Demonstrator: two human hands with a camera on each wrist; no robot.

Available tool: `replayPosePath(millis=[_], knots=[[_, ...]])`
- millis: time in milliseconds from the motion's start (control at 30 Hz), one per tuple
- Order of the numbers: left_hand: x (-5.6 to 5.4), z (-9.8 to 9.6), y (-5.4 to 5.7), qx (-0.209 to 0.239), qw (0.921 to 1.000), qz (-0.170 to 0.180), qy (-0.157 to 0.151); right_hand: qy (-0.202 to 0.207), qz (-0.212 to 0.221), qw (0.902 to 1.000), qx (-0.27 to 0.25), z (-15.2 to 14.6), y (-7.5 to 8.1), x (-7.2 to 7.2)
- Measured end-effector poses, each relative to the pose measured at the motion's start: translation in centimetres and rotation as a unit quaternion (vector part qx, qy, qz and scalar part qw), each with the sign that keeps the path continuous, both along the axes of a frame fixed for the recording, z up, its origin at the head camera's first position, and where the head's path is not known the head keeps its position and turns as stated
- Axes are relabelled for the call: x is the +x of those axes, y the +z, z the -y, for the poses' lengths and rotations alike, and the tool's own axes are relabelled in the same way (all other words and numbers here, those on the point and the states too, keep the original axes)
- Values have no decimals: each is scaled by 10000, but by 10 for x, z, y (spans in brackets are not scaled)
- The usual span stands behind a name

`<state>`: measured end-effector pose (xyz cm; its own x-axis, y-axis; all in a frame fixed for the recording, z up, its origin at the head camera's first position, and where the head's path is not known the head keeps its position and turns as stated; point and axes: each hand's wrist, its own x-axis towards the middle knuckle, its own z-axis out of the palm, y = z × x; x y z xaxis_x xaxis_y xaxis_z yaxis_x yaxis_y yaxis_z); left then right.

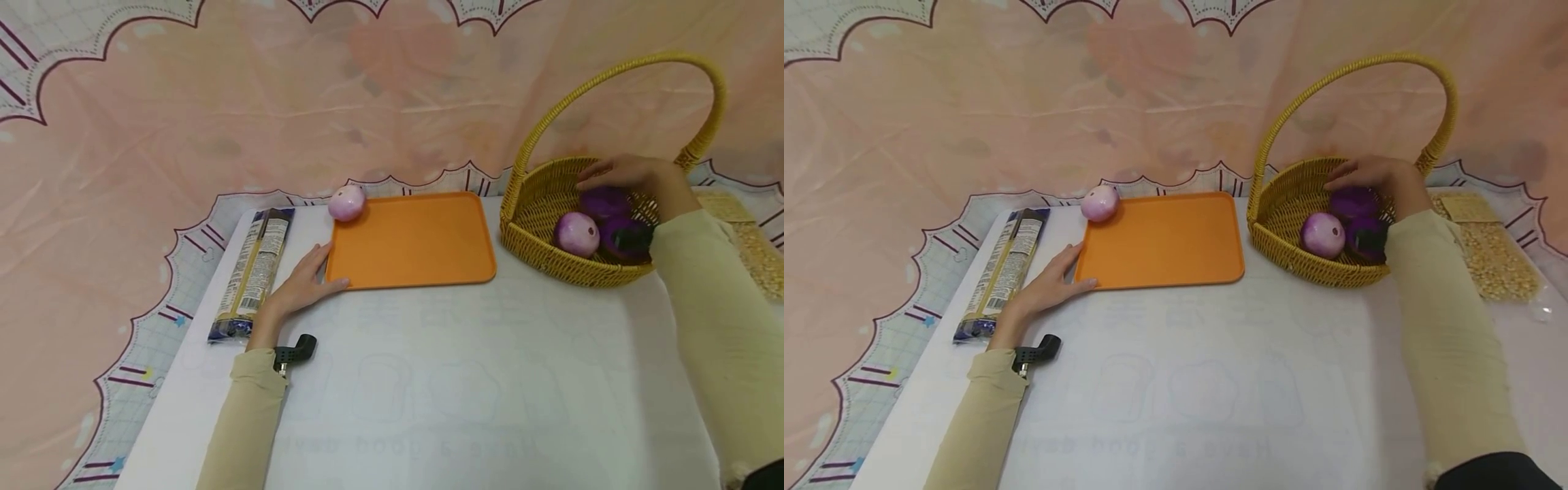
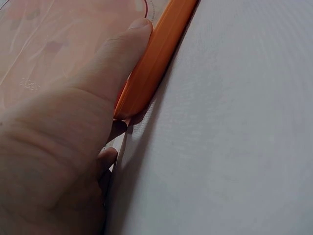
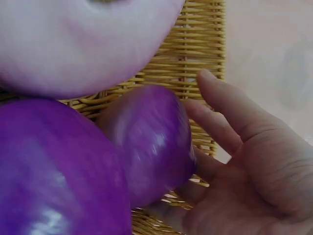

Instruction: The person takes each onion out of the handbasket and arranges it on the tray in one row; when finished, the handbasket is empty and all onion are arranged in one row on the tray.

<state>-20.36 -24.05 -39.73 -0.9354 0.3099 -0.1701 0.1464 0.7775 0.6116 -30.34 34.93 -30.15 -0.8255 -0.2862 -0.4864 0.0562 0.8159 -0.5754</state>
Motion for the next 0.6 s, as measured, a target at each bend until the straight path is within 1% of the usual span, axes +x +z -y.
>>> replayPosePath(millis=[133,300,467,600], knots=[[1,-1,0,-7,10000,16,4,254,574,9980,48,-1,-2,0],[1,-2,1,-18,10000,22,9,208,1206,9924,-95,-2,-3,-3],[1,-2,1,-8,10000,51,37,169,1506,9883,-147,-2,-4,-7],[0,-2,1,-5,10000,63,23,114,1587,9872,-124,-1,-3,-9]])
